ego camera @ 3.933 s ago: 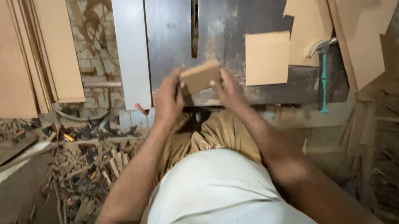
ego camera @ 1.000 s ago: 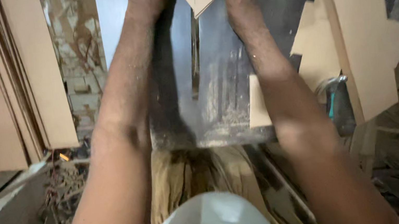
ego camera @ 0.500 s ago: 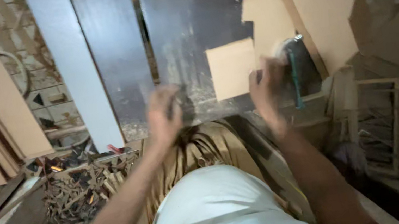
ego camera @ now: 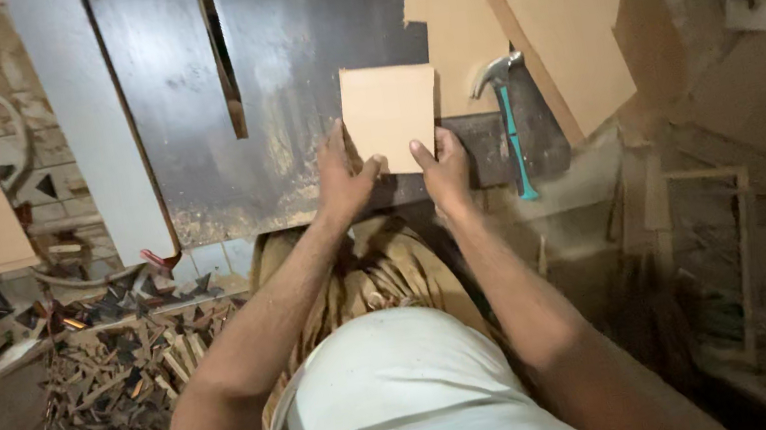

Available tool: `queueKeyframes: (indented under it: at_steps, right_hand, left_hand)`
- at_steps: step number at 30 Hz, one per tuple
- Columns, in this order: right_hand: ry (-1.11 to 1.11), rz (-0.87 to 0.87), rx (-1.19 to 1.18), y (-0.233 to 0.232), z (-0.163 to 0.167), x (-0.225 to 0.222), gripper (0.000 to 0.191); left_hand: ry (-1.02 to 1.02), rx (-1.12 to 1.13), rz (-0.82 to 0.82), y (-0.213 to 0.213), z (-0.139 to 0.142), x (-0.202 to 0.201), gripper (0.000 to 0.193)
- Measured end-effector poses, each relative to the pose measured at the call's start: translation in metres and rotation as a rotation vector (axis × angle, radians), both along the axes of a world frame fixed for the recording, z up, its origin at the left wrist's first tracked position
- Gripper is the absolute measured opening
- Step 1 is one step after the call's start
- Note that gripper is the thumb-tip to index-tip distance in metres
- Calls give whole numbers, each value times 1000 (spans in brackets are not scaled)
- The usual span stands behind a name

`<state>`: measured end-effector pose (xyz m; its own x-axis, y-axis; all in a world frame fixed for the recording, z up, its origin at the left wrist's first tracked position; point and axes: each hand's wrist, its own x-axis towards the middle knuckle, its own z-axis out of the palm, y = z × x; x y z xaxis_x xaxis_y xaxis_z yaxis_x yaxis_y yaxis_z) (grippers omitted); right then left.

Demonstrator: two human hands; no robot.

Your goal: The person sorts and stacks small cut wood and fiberboard pieces on a workbench, aligning them into piles by hand. They pick up pieces one at a time, tap a nail with a hammer, and continue arranging the pieces into stacks.

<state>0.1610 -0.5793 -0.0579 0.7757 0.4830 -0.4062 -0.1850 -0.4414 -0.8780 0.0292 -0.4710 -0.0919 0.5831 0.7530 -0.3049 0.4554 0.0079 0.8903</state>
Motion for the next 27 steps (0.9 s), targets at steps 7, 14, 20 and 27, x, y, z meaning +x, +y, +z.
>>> queueKeyframes:
  at_steps: [7,14,20,27]
  right_hand:
    - [-740,621,71,4,69,-24,31]
    - [-463,528,204,10,54,-50,45]
    - [-82,332,272,8,24,-86,72]
    - [-105,349,320,13,-5,-95,55]
  left_hand:
    - [-153,487,204,22,78,-62,100]
    - [-235,233,47,32,94,-90,50]
    - [-248,199,69,18,85,-94,50]
    - [-262,189,-49,28,102,-104,69]
